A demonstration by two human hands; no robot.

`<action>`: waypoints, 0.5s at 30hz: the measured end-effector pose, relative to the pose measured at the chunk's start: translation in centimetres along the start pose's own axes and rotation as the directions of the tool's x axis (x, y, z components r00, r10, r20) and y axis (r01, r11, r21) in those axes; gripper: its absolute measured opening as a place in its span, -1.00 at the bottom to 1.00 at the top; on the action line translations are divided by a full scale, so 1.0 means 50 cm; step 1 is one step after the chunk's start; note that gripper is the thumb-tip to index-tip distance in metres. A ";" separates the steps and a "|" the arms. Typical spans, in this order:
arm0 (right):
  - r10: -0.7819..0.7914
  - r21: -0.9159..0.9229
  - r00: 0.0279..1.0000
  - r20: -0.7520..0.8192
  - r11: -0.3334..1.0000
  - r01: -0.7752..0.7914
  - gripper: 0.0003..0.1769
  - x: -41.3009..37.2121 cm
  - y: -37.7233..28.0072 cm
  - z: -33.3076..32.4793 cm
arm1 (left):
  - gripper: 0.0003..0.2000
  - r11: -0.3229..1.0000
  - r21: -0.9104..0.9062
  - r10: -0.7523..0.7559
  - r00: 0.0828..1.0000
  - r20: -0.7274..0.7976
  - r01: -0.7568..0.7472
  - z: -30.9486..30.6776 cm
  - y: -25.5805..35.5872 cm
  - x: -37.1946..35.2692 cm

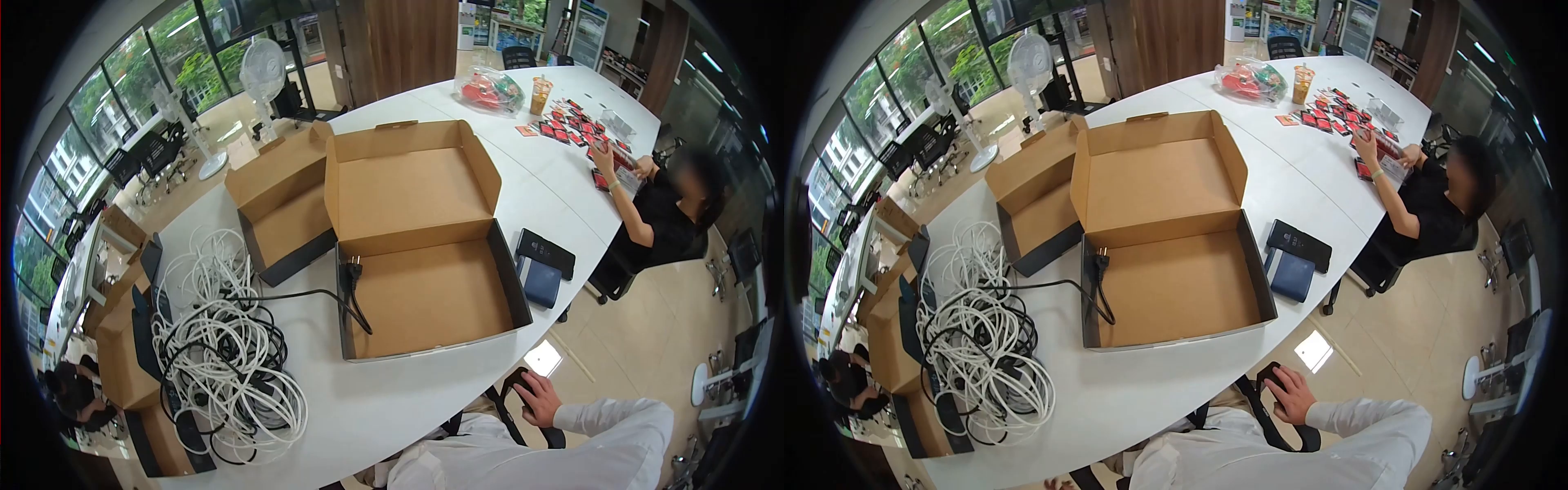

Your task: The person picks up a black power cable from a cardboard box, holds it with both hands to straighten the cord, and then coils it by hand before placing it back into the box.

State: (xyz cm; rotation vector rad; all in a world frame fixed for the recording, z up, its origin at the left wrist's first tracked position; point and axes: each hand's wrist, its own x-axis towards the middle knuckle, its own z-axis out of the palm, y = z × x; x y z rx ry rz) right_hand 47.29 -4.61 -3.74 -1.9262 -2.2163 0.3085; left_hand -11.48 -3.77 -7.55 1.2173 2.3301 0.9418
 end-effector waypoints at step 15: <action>0.247 0.156 0.968 0.034 0.956 -0.250 -0.12 -0.049 0.016 0.008 | -0.54 0.969 0.205 0.069 0.948 0.310 -0.138 0.004 0.159 -0.046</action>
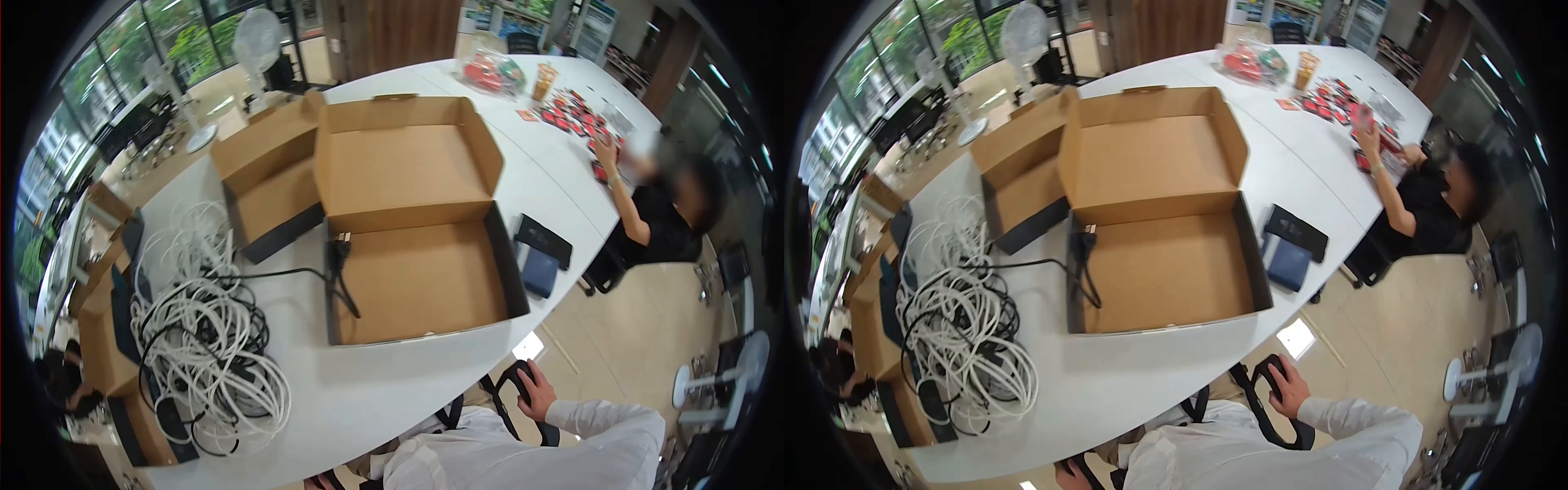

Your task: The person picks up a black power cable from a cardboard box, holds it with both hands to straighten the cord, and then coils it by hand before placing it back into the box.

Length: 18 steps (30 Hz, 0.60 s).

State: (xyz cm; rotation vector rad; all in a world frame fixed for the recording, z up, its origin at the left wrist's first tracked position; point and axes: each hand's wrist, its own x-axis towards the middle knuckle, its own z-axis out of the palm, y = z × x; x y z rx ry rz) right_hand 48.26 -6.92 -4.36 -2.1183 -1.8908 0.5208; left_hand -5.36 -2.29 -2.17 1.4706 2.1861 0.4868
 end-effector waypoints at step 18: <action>-0.097 0.038 0.995 0.028 0.995 0.095 -0.14 0.052 -0.023 0.007 | -0.57 0.978 -0.169 -0.105 0.989 0.103 0.121 0.053 -0.024 0.188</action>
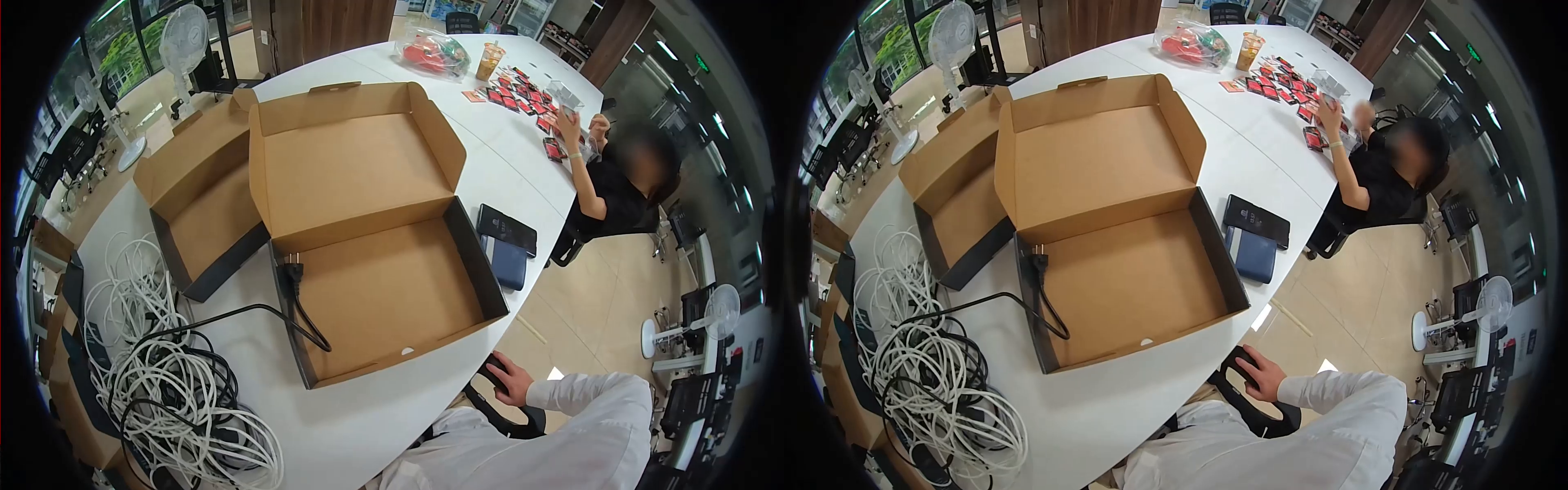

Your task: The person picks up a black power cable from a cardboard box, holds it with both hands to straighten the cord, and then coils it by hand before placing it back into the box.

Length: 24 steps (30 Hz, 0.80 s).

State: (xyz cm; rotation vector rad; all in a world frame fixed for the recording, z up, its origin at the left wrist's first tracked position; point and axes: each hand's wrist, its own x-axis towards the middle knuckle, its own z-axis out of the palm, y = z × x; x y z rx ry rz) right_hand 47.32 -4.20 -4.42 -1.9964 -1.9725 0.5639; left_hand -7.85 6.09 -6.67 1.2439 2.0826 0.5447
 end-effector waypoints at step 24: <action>-0.098 0.072 0.995 0.005 0.993 0.097 -0.22 0.106 -0.142 0.059 | -0.68 0.875 -0.450 -0.256 0.960 -0.114 0.180 -0.109 -0.259 -0.051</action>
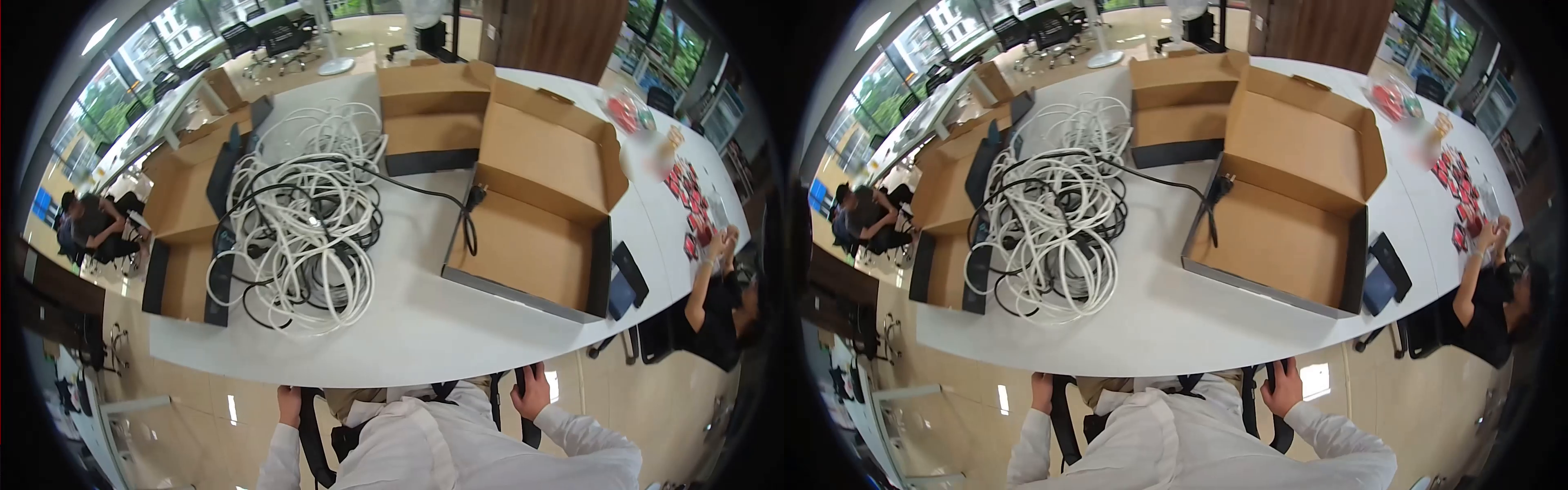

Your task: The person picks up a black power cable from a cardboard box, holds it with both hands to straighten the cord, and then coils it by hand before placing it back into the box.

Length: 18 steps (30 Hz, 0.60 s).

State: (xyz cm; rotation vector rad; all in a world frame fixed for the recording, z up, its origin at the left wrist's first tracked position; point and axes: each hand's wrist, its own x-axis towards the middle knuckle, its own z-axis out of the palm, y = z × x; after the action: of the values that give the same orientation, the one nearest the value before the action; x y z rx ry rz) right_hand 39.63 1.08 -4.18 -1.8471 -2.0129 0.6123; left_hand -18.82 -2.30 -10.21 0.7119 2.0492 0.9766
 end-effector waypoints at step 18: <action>-0.040 -0.018 0.999 0.028 0.999 0.041 -0.40 0.033 0.041 0.009 | -0.80 0.992 0.000 0.122 0.980 -0.156 -0.124 0.014 0.030 -0.114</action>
State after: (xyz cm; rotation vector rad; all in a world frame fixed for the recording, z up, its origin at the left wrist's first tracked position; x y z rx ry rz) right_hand 40.99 2.81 -5.70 -1.8129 -2.0750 0.6128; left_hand -14.78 -5.36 -7.10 0.7870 2.1539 1.1436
